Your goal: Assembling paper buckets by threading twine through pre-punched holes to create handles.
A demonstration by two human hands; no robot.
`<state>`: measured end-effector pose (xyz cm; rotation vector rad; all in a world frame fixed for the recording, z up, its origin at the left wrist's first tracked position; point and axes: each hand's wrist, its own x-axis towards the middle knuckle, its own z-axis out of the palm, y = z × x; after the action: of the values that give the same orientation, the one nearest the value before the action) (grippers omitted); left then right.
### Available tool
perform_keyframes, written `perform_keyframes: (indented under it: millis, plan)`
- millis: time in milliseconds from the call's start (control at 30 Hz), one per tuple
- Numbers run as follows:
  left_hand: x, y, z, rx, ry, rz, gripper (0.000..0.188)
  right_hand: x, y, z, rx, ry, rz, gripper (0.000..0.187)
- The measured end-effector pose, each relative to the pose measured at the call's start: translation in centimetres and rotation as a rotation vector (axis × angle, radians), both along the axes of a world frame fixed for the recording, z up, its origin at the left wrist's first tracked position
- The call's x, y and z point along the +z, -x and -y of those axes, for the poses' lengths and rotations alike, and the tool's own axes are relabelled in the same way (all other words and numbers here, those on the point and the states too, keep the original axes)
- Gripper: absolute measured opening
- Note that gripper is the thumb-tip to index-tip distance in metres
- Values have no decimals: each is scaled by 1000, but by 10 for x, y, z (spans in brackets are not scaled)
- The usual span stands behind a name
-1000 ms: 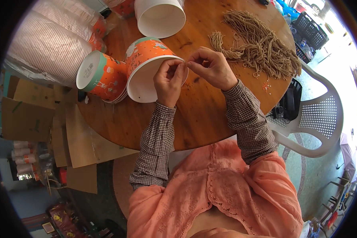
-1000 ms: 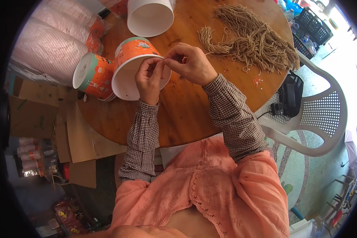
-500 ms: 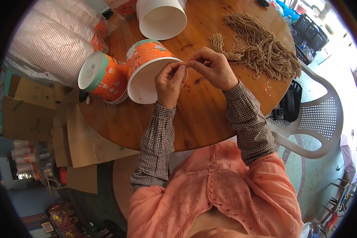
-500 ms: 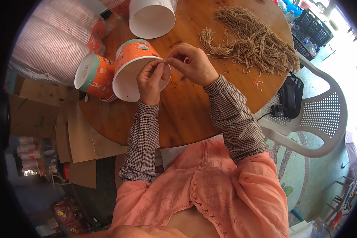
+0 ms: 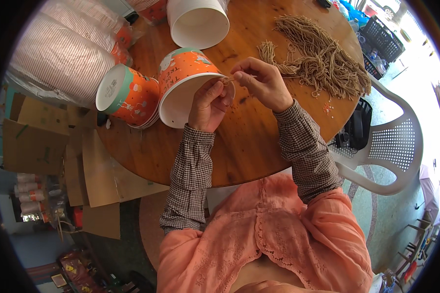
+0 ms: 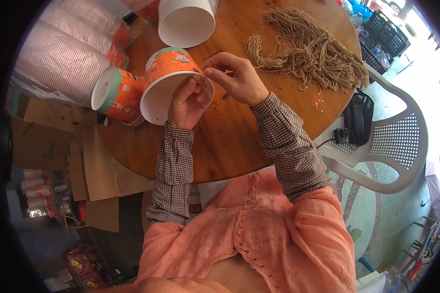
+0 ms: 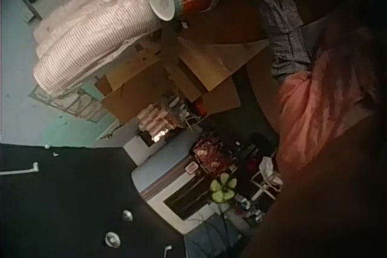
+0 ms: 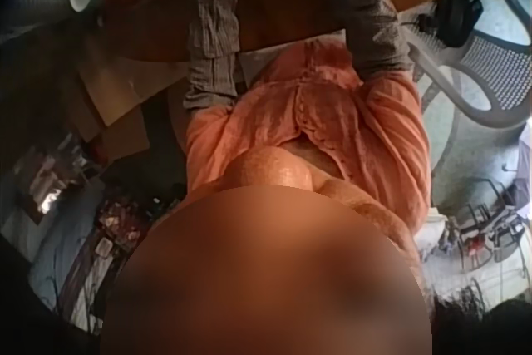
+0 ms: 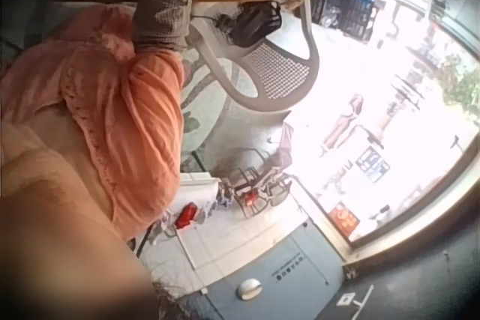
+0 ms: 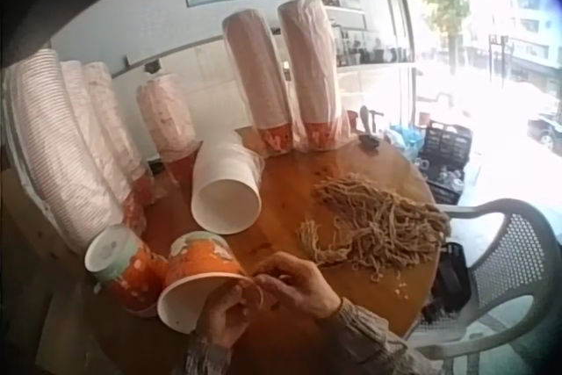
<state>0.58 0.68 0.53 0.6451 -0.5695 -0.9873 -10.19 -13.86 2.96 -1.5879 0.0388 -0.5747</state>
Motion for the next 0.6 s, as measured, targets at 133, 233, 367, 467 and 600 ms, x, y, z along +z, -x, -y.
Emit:
perform_keyframes:
  millis: [133, 233, 367, 467, 600]
  plan:
    - [2, 4, -1, 46, -62, -49, 17, 4, 4, -3, 5, 148, 44, 18]
    - [5, 4, -2, 14, -29, -23, 17, 5, 4, -4, -69, 276, 83, 17]
    - [-2, 0, -1, -1, 4, -22, 16, 5, 3, -4, -48, 232, 69, 12]
    - [-1, 1, 0, 19, -28, 21, 16, 7, 4, -5, -56, 217, 52, 9]
    - [5, 10, 2, 154, -112, 131, 14, -1, -2, 2, -123, 182, 135, 11]
